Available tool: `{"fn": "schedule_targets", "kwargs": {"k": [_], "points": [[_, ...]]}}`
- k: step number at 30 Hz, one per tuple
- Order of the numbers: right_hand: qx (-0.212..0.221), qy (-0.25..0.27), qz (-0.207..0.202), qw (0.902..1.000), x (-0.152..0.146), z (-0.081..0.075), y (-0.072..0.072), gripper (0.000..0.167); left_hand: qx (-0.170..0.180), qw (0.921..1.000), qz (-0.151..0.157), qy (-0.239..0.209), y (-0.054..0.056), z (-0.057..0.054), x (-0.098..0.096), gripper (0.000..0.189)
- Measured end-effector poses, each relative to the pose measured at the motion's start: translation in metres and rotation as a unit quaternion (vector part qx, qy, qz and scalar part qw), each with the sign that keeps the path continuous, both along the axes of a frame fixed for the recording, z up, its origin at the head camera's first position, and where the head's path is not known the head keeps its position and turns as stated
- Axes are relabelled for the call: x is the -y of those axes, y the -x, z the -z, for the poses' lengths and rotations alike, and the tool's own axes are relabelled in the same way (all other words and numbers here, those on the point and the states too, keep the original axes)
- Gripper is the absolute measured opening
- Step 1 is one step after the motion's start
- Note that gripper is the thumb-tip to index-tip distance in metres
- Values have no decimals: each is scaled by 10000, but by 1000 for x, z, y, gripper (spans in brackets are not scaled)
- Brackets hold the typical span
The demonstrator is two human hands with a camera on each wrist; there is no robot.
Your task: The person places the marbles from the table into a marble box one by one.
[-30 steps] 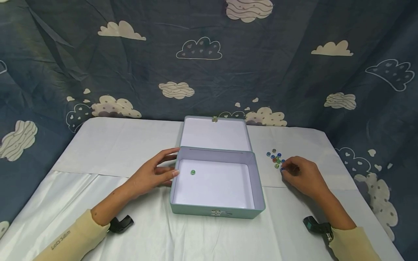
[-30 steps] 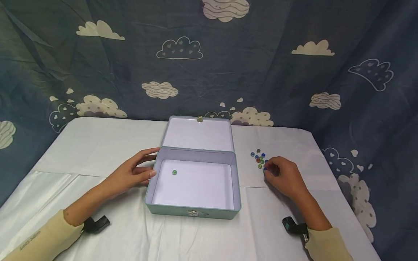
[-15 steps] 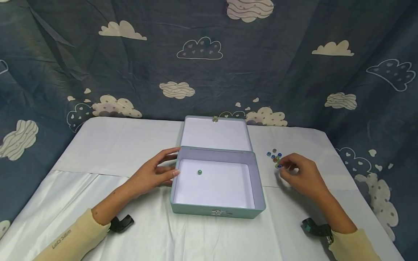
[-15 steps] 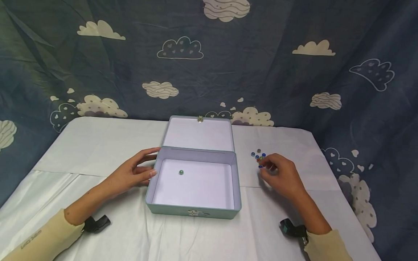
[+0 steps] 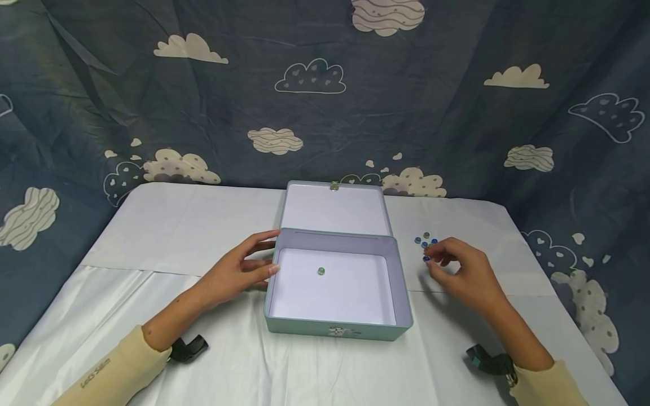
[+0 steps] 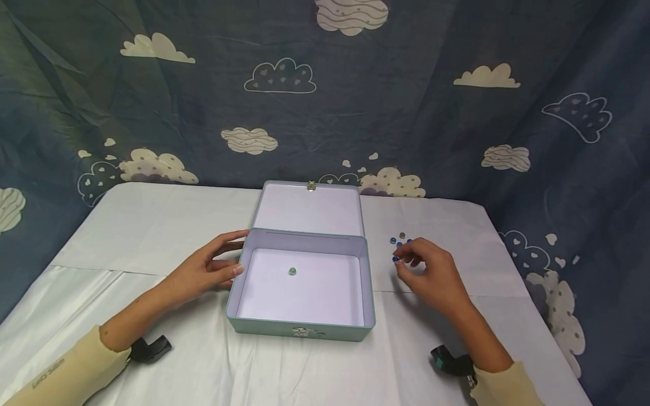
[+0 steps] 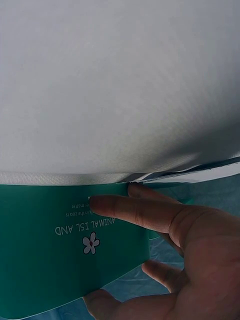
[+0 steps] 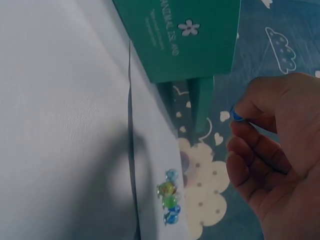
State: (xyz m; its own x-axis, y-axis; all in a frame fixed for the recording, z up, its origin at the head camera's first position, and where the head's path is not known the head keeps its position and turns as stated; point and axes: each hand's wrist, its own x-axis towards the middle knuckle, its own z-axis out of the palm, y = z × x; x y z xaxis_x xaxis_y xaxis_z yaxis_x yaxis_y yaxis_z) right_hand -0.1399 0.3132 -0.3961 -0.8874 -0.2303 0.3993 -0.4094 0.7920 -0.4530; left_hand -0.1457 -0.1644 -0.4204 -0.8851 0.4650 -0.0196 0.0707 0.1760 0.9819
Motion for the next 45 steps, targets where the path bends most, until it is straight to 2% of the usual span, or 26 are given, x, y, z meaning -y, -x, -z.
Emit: {"fn": "schedule_targets", "kwargs": {"k": [12, 22, 37, 45], "points": [[-252, 190, -322, 9990, 16, -9, -10, 31, 65, 10000, -5, -22, 0, 1, 1, 77], [-180, 356, -465, 9981, 29, -15, -18, 33, -7, 10000, -29, 22, 1, 3, 1, 77], [-184, 557, -713, 9957, 42, -14, -26, 36, -14, 10000, -2, 33, 1, 2, 1, 77], [-280, 621, -1070, 9919, 42, -11, -23, 35, 27, 10000, -30, 30, 1, 1, 1, 76]]}}
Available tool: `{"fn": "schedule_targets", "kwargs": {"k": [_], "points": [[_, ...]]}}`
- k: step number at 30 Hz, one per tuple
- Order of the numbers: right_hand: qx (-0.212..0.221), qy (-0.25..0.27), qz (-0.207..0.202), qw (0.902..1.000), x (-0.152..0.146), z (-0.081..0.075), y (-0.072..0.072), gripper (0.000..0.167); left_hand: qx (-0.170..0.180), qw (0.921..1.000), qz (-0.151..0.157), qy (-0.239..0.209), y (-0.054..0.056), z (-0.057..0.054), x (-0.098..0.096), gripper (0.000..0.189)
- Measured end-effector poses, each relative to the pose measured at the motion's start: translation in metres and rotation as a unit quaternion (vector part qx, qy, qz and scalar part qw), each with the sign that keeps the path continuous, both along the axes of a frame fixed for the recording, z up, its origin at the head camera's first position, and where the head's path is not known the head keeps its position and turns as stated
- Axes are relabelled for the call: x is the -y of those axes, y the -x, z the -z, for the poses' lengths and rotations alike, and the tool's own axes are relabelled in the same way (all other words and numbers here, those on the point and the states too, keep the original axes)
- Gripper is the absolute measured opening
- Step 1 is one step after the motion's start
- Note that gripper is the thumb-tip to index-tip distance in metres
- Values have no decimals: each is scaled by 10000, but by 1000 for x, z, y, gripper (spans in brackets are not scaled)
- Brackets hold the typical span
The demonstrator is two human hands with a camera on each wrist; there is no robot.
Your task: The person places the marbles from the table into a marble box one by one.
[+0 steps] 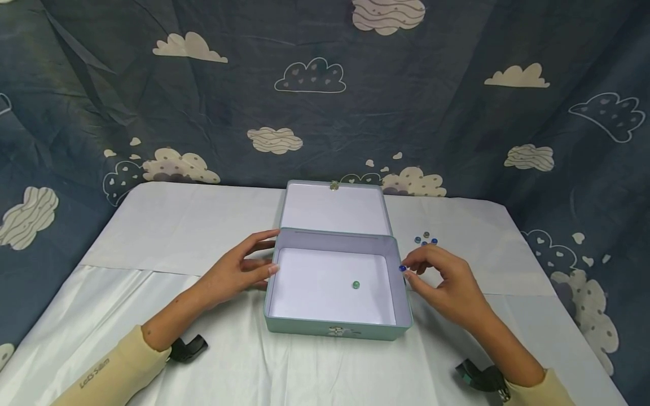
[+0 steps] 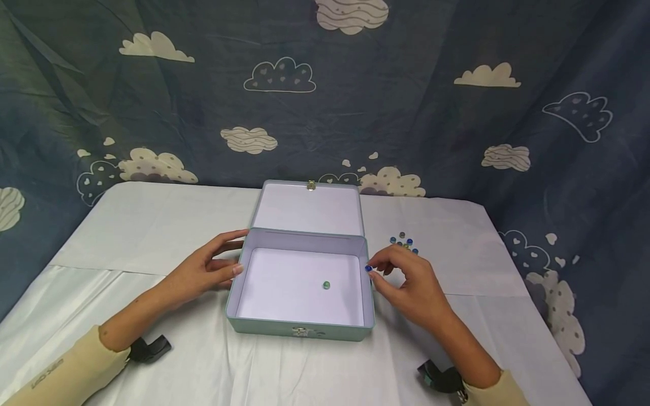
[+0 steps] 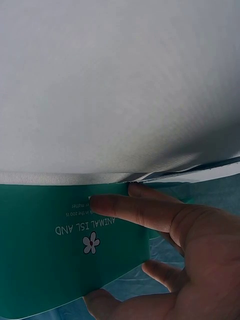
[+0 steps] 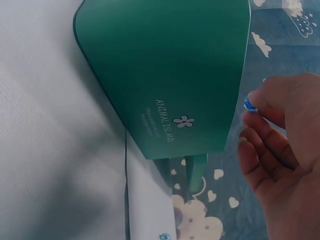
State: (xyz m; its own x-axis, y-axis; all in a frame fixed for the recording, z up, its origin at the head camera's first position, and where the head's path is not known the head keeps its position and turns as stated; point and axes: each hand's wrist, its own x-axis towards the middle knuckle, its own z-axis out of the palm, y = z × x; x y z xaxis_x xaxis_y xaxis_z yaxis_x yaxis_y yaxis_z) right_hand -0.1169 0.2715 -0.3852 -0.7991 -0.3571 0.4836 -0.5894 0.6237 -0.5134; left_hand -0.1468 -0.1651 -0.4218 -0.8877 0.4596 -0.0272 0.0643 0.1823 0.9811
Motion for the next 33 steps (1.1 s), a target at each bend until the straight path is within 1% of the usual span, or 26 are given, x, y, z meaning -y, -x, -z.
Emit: {"fn": "schedule_targets", "kwargs": {"k": [6, 11, 14, 19, 23, 28, 33], "points": [[-2, -22, -21, 10000, -1, 1, 1, 33, -45, 10000, 18, -16, 0, -1, -1, 76], [-13, -88, 104, 9999, -2, 1, 0, 34, -49, 10000, 50, -35, -1, 1, -1, 77], [-76, -127, 201, 9997, -4, 1, 2, 36, -50, 10000, 19, -18, -1, 1, -1, 77], [-140, -108, 328, 9993, -13, 2, 8, 37, -73, 10000, 18, 3, -1, -2, -1, 76], [-142, -103, 441, 9989, -21, 5, 13, 34, -85, 10000, 21, 8, -1, -3, -1, 76], [-7, -190, 707, 9973, -31, 11, 19, 30, -68, 10000, 24, 1, -1, -2, -1, 75], [43, -309, 846, 9959, -39, 18, 26, 30, -34, 10000, 46, -3, -1, -2, -1, 75]]}}
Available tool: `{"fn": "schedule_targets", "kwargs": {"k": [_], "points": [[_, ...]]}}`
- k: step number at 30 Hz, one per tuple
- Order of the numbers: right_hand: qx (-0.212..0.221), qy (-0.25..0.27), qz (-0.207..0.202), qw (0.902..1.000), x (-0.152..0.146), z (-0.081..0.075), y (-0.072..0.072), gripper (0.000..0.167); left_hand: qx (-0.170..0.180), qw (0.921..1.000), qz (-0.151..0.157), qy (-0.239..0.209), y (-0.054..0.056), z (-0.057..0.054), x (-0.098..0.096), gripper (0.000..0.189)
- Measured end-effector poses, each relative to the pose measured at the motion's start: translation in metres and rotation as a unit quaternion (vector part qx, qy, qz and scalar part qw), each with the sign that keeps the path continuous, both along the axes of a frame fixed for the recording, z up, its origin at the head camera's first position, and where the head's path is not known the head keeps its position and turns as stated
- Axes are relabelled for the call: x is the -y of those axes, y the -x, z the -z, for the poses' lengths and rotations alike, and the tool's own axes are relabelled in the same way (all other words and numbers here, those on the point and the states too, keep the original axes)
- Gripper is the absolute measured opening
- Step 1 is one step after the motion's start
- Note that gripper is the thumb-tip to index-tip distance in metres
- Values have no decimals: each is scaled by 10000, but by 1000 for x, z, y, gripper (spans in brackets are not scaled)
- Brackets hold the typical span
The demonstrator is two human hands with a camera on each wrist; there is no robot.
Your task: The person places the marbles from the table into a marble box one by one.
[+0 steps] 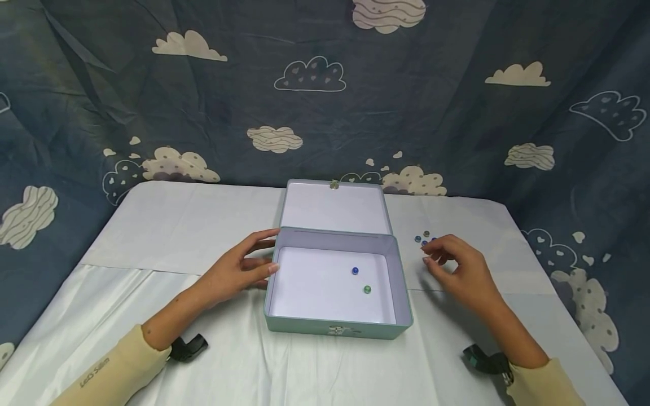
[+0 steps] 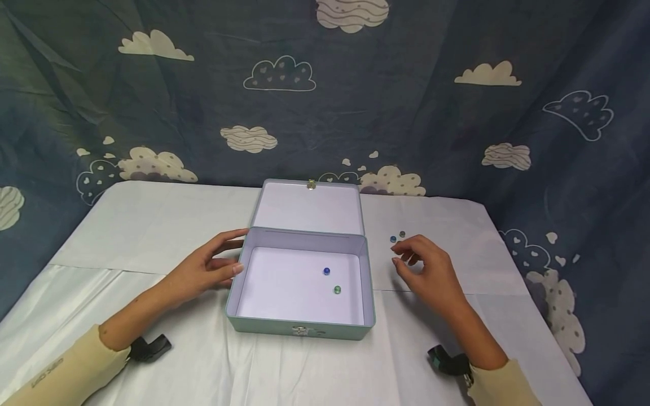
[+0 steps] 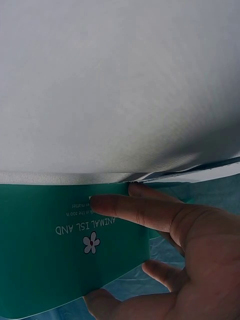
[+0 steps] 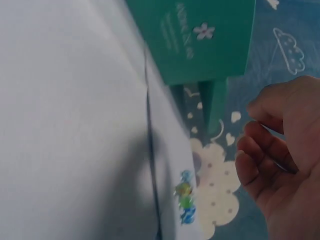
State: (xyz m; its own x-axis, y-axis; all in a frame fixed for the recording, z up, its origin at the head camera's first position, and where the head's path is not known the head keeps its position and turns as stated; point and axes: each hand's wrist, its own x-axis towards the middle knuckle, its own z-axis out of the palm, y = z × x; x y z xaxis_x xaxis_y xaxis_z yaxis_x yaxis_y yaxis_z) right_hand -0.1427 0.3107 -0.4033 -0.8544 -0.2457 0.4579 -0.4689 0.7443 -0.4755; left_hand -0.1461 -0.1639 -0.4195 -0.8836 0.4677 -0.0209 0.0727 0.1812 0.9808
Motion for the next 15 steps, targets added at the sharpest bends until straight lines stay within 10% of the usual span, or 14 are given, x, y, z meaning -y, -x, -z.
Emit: {"fn": "schedule_targets", "kwargs": {"k": [15], "points": [[452, -481, 447, 9968, -15, 17, 9, 29, -8, 10000, -16, -47, 1, 1, 0, 76]]}}
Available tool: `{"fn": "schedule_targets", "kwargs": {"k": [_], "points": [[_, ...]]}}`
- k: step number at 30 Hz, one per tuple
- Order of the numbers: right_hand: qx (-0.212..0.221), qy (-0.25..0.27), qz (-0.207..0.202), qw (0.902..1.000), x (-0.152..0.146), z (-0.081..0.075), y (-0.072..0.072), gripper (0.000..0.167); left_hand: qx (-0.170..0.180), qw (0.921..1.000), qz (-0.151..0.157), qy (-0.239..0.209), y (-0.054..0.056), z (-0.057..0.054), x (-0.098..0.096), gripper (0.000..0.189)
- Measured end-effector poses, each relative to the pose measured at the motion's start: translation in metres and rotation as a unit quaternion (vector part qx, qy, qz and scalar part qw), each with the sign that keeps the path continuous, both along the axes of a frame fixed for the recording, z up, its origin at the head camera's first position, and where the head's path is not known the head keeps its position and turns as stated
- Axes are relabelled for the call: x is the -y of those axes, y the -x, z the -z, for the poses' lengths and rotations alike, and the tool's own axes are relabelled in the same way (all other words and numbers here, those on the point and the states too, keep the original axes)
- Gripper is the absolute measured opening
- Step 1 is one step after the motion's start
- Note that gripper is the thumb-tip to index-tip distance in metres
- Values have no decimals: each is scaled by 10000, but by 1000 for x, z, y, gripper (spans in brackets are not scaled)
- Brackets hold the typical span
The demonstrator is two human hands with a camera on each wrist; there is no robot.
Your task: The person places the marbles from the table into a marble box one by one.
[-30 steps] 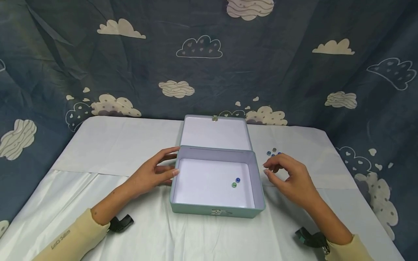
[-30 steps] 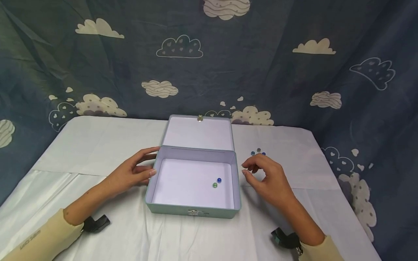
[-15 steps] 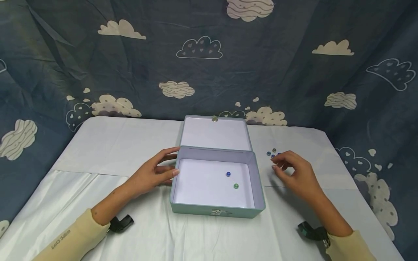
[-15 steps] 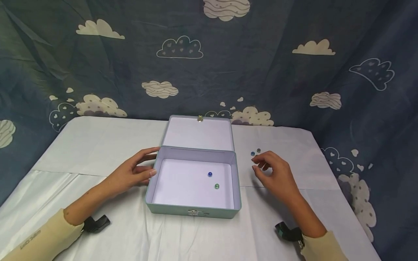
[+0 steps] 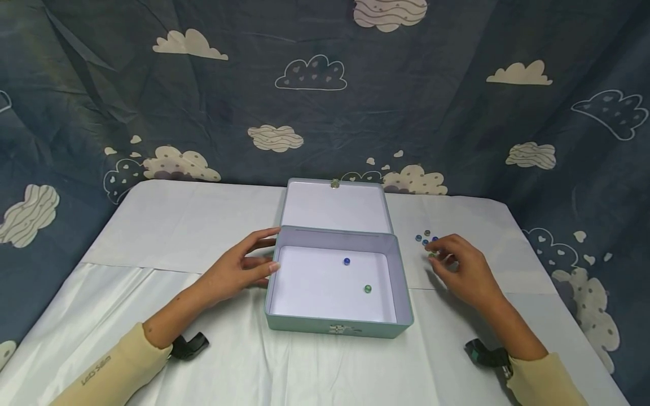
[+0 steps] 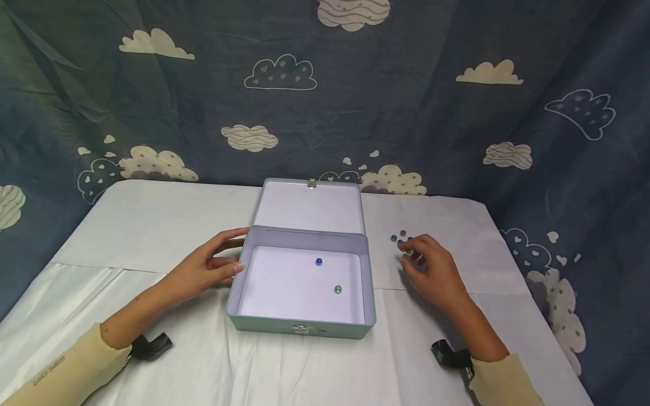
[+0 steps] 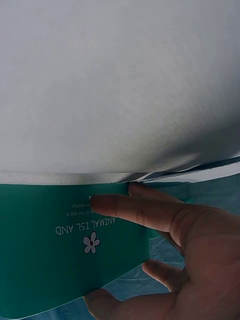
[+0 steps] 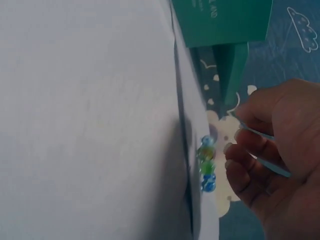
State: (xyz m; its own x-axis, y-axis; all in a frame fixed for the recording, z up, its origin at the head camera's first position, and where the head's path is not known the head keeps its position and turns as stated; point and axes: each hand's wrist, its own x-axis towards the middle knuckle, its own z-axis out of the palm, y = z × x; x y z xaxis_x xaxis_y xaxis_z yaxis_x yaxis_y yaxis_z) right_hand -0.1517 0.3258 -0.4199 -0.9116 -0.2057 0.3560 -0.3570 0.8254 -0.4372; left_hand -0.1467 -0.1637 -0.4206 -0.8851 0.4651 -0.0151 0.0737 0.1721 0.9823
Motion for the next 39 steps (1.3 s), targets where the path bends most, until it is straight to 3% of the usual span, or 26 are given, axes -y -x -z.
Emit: {"fn": "schedule_targets", "kwargs": {"k": [9, 23, 39], "points": [[357, -251, 81, 9990, -8, 9, 5, 34, -26, 10000, 27, -15, 0, 0, 0, 75], [398, -422, 49, 9983, -13, 14, 7, 38, -29, 10000, 8, -36, 0, 0, 1, 74], [434, -494, 52, 9978, -12, 17, 5, 19, -28, 10000, -18, 26, 0, 0, 0, 75]]}}
